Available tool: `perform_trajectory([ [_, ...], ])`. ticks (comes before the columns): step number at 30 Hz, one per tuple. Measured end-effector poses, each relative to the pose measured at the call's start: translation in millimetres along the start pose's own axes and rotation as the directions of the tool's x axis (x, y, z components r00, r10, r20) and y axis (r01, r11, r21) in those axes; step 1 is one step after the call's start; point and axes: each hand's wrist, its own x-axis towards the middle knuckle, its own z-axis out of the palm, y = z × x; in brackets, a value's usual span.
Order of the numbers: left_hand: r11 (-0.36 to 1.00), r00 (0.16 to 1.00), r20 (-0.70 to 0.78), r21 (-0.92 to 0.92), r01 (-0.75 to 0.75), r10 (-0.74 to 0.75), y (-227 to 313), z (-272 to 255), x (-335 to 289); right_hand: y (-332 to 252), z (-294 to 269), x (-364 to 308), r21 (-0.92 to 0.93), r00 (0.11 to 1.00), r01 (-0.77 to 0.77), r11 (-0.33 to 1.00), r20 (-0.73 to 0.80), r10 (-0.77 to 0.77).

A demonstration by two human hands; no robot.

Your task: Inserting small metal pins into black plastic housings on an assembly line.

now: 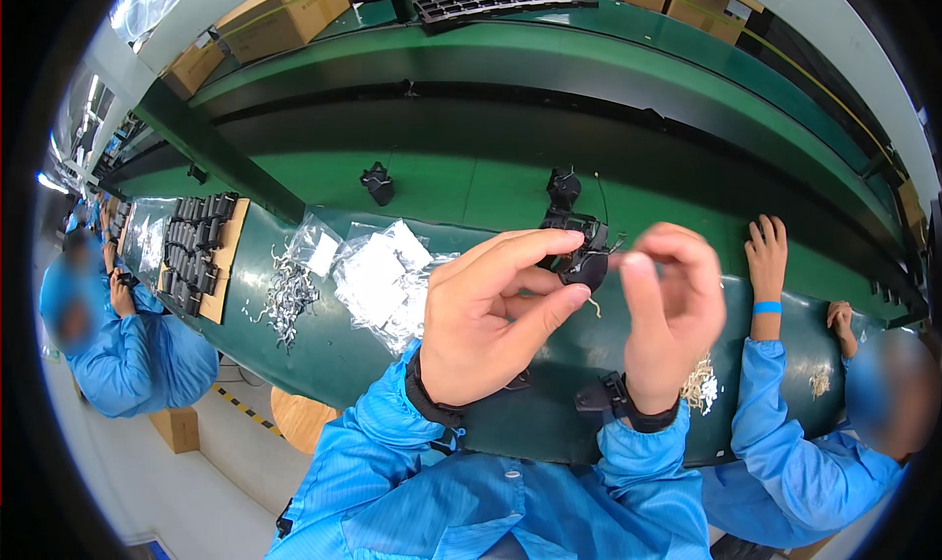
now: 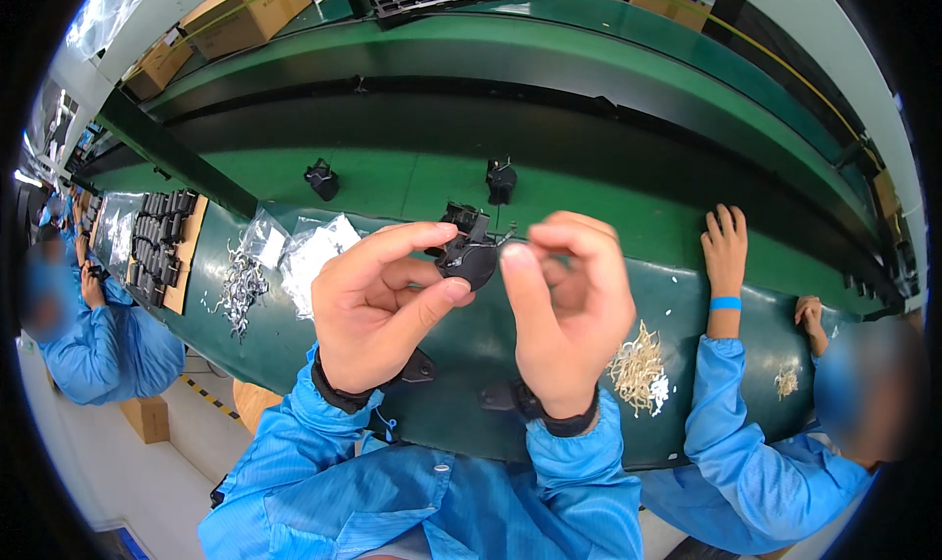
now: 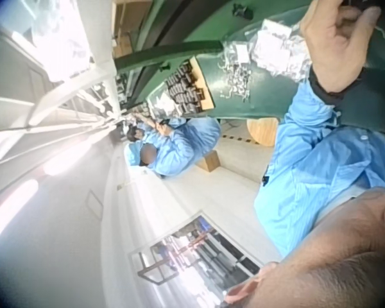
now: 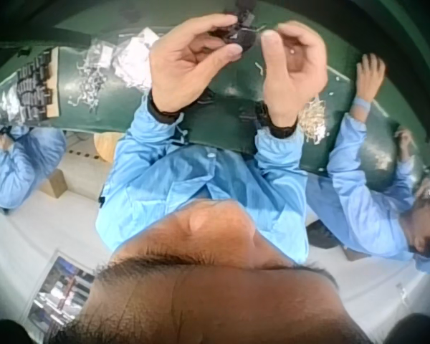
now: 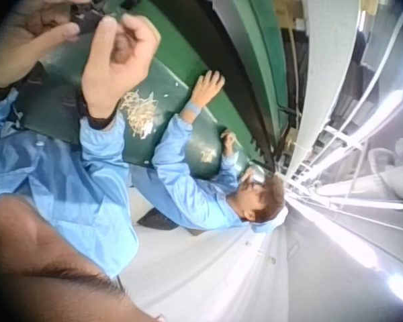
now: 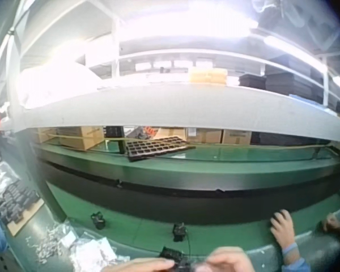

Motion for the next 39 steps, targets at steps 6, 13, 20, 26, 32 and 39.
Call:
perform_trajectory([
  [6,0.999,0.999,-0.037,0.004,0.034,-0.034,2.9,-9.1,-4.8,-15.1,-15.0,3.1,-0.181,0.675,0.693,0.697,0.502,-0.541],
  [13,0.995,0.994,-0.070,-0.067,0.079,-0.084,10.1,-12.1,-1.5,-19.5,-1.9,1.4,-0.246,0.626,0.718,0.651,0.637,-0.450],
  [20,0.996,0.994,-0.093,-0.067,0.056,-0.062,11.0,-13.9,-1.5,-16.4,8.4,-9.7,-0.318,0.651,0.702,0.637,0.650,-0.393],
  [26,0.992,0.998,-0.023,0.113,-0.052,0.055,4.4,-17.4,-3.1,-16.2,10.0,-12.5,-0.373,0.624,0.735,0.567,0.700,-0.349],
  [32,0.970,0.999,0.034,0.241,-0.027,0.019,3.5,-21.7,1.2,-15.9,7.8,-14.2,-0.391,0.602,0.733,0.557,0.754,-0.263],
  [39,0.989,0.993,-0.047,-0.105,0.102,-0.107,1.5,-13.9,2.4,-18.6,-1.9,-10.9,-0.384,0.619,0.686,0.618,0.755,-0.217],
])
